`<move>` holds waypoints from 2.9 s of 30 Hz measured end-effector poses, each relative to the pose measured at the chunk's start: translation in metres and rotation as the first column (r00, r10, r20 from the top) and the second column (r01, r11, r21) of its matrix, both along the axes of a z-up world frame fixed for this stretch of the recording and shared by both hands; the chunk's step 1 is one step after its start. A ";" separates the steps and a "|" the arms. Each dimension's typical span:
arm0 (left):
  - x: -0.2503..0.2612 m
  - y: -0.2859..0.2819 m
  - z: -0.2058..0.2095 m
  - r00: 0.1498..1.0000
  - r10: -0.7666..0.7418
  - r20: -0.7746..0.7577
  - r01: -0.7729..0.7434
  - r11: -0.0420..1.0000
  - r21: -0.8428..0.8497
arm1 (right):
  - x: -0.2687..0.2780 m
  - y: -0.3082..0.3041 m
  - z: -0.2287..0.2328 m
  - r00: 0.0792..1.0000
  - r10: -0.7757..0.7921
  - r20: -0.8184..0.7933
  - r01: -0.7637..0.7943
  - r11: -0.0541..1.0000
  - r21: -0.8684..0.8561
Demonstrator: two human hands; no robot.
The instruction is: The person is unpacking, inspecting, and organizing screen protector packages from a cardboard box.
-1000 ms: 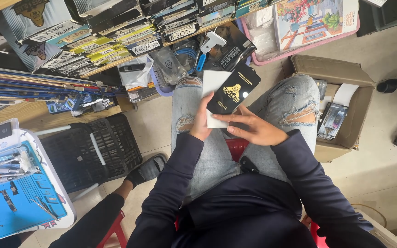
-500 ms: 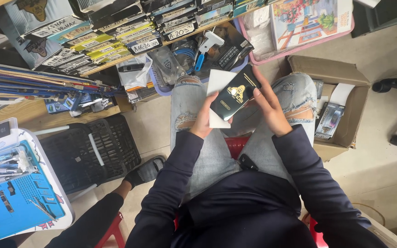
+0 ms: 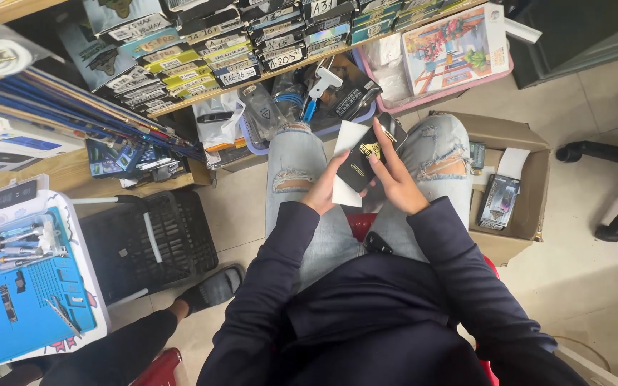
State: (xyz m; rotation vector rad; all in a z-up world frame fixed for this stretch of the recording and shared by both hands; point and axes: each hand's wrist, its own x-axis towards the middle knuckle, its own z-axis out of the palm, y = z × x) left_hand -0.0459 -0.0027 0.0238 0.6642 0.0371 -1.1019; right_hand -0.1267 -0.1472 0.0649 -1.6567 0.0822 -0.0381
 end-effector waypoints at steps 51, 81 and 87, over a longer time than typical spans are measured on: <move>-0.051 0.009 -0.025 0.991 0.129 0.027 -0.127 0.990 -0.054 | -0.063 0.022 0.018 0.999 0.038 -0.004 -0.038 0.996 -0.075; -0.053 0.010 -0.024 0.968 0.245 -0.053 -0.247 0.968 -0.045 | -0.066 0.007 0.017 0.978 0.205 -0.018 -0.206 0.975 -0.085; -0.049 0.005 -0.047 0.981 0.192 -0.014 -0.192 0.974 -0.123 | -0.062 0.007 0.014 0.987 0.157 0.034 -0.153 0.983 -0.104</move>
